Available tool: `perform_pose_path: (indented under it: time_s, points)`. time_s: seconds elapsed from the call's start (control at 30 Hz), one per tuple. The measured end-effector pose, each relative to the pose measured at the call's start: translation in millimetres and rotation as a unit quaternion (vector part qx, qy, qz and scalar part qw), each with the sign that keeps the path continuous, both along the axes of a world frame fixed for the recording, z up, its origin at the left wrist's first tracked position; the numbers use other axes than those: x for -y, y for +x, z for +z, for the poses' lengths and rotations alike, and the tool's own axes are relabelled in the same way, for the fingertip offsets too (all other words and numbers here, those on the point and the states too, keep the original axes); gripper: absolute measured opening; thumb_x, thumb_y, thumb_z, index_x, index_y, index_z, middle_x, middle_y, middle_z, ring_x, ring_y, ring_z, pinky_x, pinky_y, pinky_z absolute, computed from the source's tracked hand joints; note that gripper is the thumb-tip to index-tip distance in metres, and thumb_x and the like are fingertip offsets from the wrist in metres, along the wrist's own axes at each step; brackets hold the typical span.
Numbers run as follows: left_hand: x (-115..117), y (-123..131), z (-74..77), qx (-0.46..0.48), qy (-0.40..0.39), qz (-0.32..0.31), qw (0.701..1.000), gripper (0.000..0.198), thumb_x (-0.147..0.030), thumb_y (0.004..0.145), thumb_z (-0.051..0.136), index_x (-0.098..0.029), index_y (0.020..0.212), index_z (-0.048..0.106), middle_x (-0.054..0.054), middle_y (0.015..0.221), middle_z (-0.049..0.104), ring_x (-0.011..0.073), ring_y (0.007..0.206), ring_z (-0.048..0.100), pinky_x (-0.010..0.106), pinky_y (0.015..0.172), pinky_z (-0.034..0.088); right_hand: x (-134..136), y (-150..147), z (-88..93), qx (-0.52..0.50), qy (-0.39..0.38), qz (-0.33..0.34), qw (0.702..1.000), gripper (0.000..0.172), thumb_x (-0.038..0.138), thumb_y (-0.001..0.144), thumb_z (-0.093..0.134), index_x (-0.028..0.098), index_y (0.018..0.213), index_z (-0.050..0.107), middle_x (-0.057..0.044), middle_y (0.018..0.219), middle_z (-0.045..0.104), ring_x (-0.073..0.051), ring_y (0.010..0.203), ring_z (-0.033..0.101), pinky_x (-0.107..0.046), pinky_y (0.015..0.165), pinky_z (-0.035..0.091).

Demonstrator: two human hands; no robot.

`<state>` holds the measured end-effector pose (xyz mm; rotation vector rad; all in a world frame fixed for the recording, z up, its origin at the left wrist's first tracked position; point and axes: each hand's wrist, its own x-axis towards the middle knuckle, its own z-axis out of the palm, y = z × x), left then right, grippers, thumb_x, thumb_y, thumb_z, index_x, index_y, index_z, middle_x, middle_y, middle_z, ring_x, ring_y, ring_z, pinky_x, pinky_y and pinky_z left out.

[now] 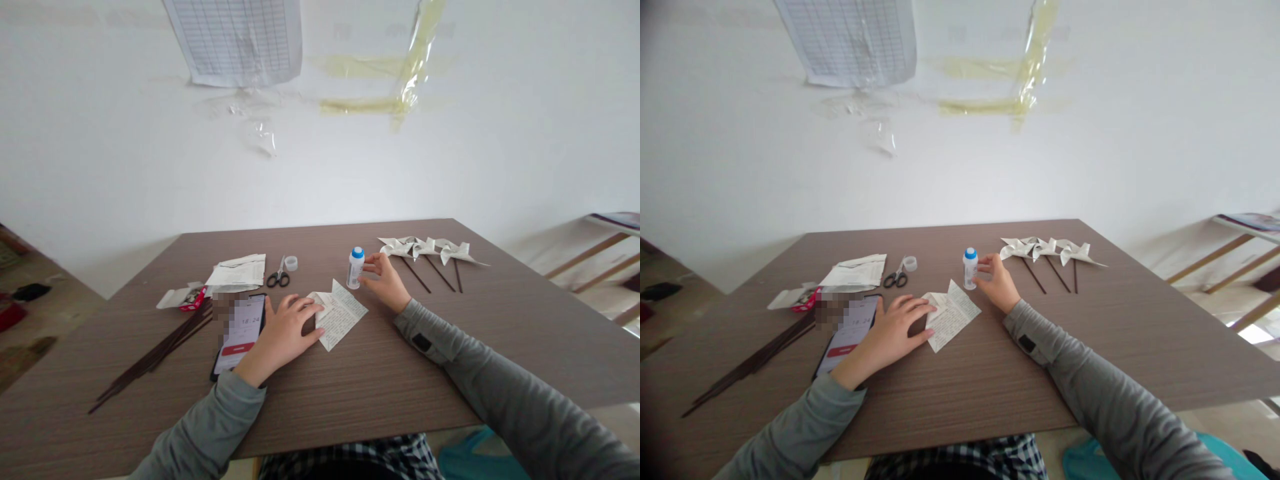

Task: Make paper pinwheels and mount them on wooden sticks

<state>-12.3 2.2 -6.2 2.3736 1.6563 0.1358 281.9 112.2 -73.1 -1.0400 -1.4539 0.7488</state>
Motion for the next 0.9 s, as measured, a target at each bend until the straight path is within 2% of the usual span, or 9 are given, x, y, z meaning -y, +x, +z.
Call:
perform_pose_path:
  time_s: [0.1,0.2,0.4,0.53,0.63,0.9]
  points:
    - [-0.5,-1.1,-2.0,0.002,0.003,-0.002,1.0,0.05,-0.041,0.109,0.075,-0.039,0.158,0.078,0.01,0.177,0.067,0.0499,0.172,0.047,0.095,0.139,0.016,-1.5,-0.5,-3.1,0.006,-0.013,0.003,1.0,0.065,0.043,0.073,0.099,0.028,0.126,0.065,-0.014,0.126,0.087,-0.036,0.114,0.088,-0.061,0.106,0.073]
    - [-0.7,-1.8,-2.7,0.007,0.009,-0.002,1.0,0.05,-0.041,0.108,0.075,-0.039,0.157,0.078,0.011,0.176,0.068,0.051,0.171,0.047,0.096,0.138,0.016,-1.1,-0.3,-3.3,0.027,-0.026,0.006,0.999,0.065,0.036,0.078,0.097,0.027,0.136,0.069,-0.013,0.126,0.089,-0.036,0.114,0.089,-0.058,0.104,0.074]
    - [-0.6,-0.9,-1.4,0.004,0.004,0.0,1.0,0.05,-0.04,0.108,0.075,-0.04,0.159,0.077,0.009,0.176,0.067,0.0511,0.172,0.046,0.097,0.138,0.016,-1.3,-0.2,-2.2,0.063,-0.017,0.006,0.998,0.049,0.032,0.082,0.095,0.026,0.128,0.077,-0.011,0.123,0.09,-0.034,0.11,0.09,-0.053,0.102,0.074]
    - [-0.6,-1.3,-3.2,-0.002,0.006,-0.002,1.0,0.05,-0.04,0.109,0.075,-0.04,0.158,0.077,0.009,0.177,0.067,0.0491,0.172,0.046,0.093,0.14,0.017,-2.6,-3.6,-2.5,0.059,-0.014,0.003,0.998,0.049,0.032,0.081,0.095,0.025,0.126,0.078,-0.01,0.121,0.09,-0.033,0.108,0.09,-0.052,0.101,0.073]
    - [-0.5,-2.6,-3.7,-0.006,0.002,-0.001,1.0,0.051,-0.04,0.11,0.074,-0.04,0.161,0.075,0.009,0.178,0.066,0.0491,0.173,0.045,0.095,0.139,0.014,-6.9,-8.7,-1.1,0.048,-0.008,0.001,0.999,0.049,0.032,0.081,0.094,0.024,0.126,0.077,-0.011,0.119,0.09,-0.033,0.111,0.089,-0.052,0.104,0.072]
    - [-0.6,-6.7,-1.2,-0.011,0.001,0.003,1.0,0.051,-0.041,0.11,0.073,-0.041,0.161,0.075,0.009,0.179,0.065,0.0508,0.173,0.044,0.097,0.138,0.013,-36.0,-32.0,14.3,0.013,-0.022,0.033,0.999,0.051,0.026,0.078,0.096,0.023,0.125,0.076,-0.011,0.121,0.089,-0.031,0.109,0.088,-0.051,0.104,0.072]
